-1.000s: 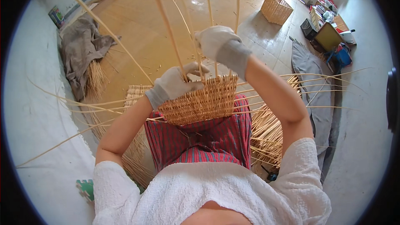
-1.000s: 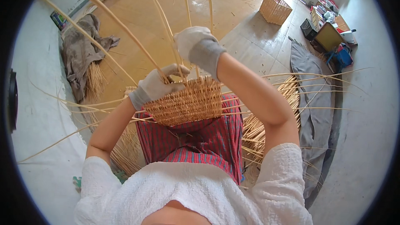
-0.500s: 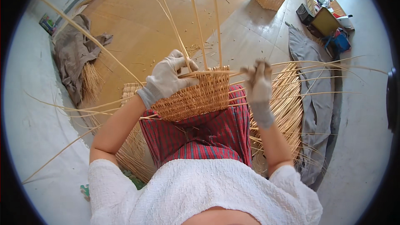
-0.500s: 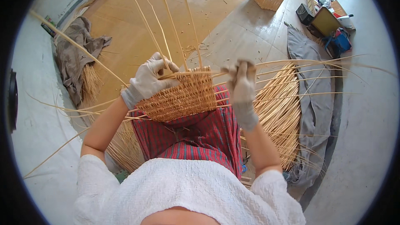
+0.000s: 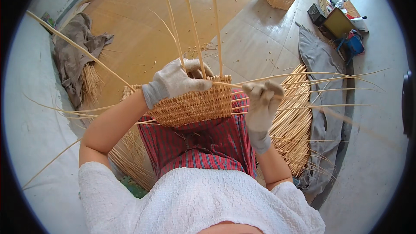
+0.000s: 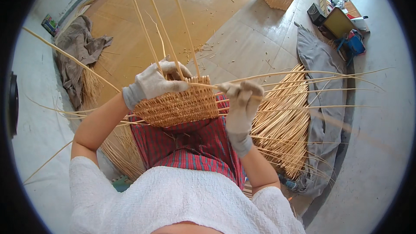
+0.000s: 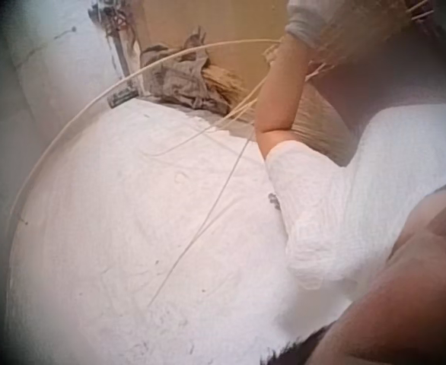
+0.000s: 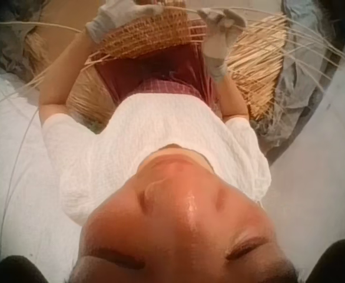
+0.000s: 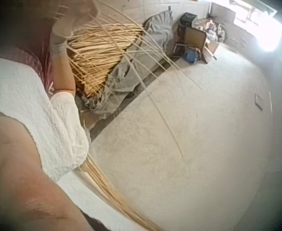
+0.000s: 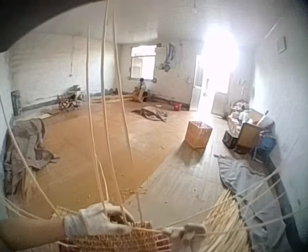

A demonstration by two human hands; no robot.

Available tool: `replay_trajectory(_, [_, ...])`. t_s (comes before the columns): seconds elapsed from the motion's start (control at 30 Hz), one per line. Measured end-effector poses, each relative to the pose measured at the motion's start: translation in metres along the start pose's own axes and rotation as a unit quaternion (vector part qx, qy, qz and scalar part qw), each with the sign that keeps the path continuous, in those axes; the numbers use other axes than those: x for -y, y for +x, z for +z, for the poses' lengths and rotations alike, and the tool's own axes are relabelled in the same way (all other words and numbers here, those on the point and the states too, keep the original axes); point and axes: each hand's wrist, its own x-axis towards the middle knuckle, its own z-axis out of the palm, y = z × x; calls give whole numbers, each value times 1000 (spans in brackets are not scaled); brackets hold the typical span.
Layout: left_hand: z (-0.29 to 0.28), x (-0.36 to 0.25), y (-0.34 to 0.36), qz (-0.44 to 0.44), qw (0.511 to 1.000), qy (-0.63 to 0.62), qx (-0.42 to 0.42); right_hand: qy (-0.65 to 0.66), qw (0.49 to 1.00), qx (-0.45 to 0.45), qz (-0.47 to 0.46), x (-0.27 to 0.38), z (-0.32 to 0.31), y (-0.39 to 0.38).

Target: The person sits on the floor and weaves a rectangular basket using thin bamboo strips. They interlace the strips by hand, occasionally using a hammer to tighten the weave and a knife to trim excess material. The person works on the basket's sides and base, gradually building up the structure.

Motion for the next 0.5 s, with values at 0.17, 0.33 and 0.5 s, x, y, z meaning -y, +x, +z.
replay_trajectory(0.17, [3, -1, -2, 7, 999, 33, -26, -200, 902, 302, -236, 11, -2, -42])
replay_trajectory(0.33, [10, 7, 1, -19, 993, -108, -44, -325, 860, 374, -119, 53, 64, 84])
replay_trajectory(0.5, [9, -1, -9, 76, 988, 61, -116, -829, 462, 314, 21, 3, 156, 135])
